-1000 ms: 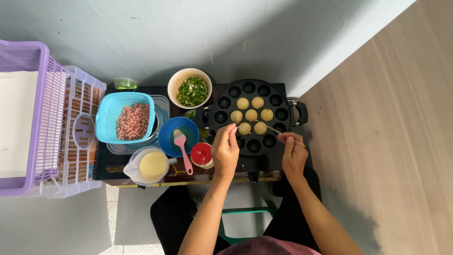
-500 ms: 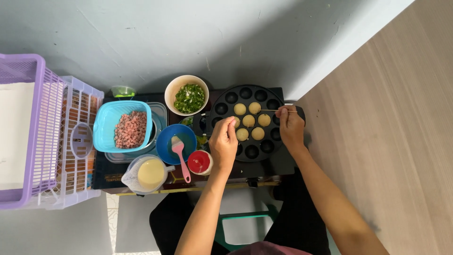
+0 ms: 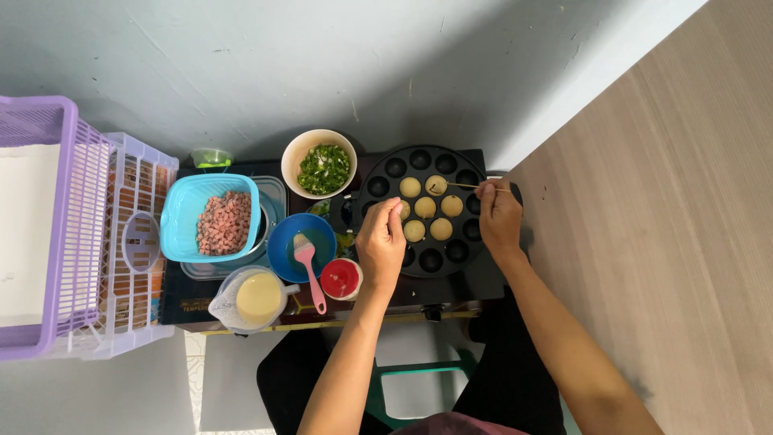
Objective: The person prepares small round snacks in a spherical pan by pouring batter from a squeeze bottle into the molds. They use wooden skewers to rotate and adjust the cooking items within the pan.
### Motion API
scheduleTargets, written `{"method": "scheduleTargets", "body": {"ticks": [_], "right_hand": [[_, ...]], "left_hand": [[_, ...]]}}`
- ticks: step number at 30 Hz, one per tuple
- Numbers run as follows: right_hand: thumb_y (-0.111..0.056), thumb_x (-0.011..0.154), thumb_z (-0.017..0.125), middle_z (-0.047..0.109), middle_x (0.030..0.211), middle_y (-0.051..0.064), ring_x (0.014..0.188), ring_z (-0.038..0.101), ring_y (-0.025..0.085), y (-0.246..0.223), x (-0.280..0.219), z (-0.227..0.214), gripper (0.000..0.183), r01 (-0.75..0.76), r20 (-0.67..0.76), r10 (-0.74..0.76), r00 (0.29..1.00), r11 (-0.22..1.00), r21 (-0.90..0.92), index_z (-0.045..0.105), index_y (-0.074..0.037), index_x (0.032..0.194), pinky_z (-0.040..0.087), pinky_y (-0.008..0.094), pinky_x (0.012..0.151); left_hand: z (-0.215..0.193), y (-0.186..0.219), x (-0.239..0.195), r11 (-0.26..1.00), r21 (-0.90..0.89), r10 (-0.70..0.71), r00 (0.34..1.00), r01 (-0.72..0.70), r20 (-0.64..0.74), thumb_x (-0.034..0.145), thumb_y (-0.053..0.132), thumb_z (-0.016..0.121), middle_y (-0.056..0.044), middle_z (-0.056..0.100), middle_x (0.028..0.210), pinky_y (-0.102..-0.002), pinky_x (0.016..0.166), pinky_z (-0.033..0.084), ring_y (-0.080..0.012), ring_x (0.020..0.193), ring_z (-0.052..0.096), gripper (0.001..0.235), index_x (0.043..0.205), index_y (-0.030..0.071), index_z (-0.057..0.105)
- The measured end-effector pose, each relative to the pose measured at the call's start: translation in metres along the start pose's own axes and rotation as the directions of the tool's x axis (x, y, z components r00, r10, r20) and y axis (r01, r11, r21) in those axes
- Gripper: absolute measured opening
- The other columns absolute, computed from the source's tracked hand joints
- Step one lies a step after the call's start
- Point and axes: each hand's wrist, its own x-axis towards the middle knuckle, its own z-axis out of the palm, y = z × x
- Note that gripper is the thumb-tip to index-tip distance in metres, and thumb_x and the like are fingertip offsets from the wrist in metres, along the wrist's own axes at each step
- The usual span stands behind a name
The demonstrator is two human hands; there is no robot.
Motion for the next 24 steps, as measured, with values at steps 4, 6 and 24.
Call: {"method": "scheduleTargets", "body": {"ticks": [4,6,24], "right_hand": [[-0.016,0.113,0.043,0.076,0.086,0.012,0.081,0.074,0.029,-0.001,-0.004,0.004,0.025,0.0,0.026,-0.001,1.0,0.999,0.05,0.065,-0.008,0.104,0.06,0.04,0.07],[-0.016,0.113,0.044,0.076,0.086,0.011,0.083,0.074,0.028,-0.006,-0.004,0.002,0.024,0.008,0.025,-0.01,1.0,0.999,0.05,0.066,-0.009,0.105,0.06,0.039,0.071],[-0.016,0.108,0.053,0.063,0.057,0.01,0.052,0.064,0.029,-0.156,0.025,-0.073,0.021,0.079,0.5,-0.198,0.843,0.965,0.25,0.063,-0.007,0.091,0.053,0.037,0.054]], "left_hand": [[-0.001,0.001,0.002,1.0,-0.002,0.001,1.0,-0.001,-0.002,0.1,0.014,0.068,-0.002,0.072,0.085,-0.032,0.072,0.061,-0.023,0.078,0.073,0.008,0.1,0.01,0.075],[-0.002,0.001,0.002,1.0,-0.004,0.01,1.0,-0.01,0.001,0.101,0.014,0.067,-0.003,0.072,0.086,-0.033,0.072,0.061,-0.0241,0.08,0.073,0.008,0.1,0.01,0.075],[-0.047,0.059,0.023,0.96,-0.237,0.015,0.819,0.149,0.573,0.096,0.016,0.071,-0.005,0.072,0.084,-0.042,0.067,0.059,-0.0347,0.085,0.072,0.005,0.097,0.014,0.076]]}}
